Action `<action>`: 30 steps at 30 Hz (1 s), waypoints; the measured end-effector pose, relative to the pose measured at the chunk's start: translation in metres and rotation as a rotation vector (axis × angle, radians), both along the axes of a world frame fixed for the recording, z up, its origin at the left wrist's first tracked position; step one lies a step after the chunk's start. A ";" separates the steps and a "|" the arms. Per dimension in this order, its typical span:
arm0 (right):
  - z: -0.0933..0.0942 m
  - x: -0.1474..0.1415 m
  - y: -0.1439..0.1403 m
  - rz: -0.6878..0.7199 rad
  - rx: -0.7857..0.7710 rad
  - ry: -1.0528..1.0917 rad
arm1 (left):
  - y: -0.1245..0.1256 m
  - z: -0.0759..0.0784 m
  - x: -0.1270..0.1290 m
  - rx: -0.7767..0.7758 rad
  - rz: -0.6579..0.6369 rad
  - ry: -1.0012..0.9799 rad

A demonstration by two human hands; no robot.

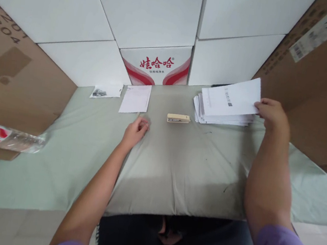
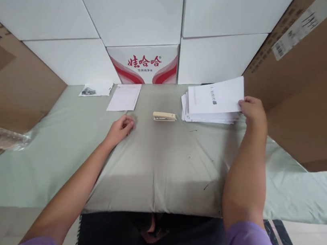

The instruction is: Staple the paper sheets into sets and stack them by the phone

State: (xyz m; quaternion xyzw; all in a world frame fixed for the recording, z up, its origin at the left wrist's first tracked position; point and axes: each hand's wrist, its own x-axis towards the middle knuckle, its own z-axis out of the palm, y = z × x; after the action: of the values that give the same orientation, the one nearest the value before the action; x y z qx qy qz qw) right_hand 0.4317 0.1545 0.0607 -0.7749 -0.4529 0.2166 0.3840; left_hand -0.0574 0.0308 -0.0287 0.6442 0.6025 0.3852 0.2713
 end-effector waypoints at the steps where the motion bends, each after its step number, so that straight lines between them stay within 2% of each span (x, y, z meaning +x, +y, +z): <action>1: -0.003 0.000 0.001 0.010 -0.012 -0.010 | 0.000 0.000 0.000 -0.006 -0.003 -0.003; 8: -0.023 0.005 0.018 -0.003 -0.080 -0.183 | -0.001 0.001 0.000 0.002 -0.010 0.009; 20: -0.034 0.001 0.025 0.026 -0.183 -0.392 | -0.003 0.003 0.001 -0.010 0.002 0.023; 30: -0.033 -0.026 0.010 -0.129 -0.207 -0.544 | -0.003 0.004 0.002 -0.015 0.002 0.018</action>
State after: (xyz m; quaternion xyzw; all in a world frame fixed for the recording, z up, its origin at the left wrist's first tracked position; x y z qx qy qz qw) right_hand 0.4053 0.1641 0.0276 -0.8666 -0.4647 0.0215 0.1805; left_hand -0.0552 0.0275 -0.0249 0.6449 0.6087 0.3749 0.2703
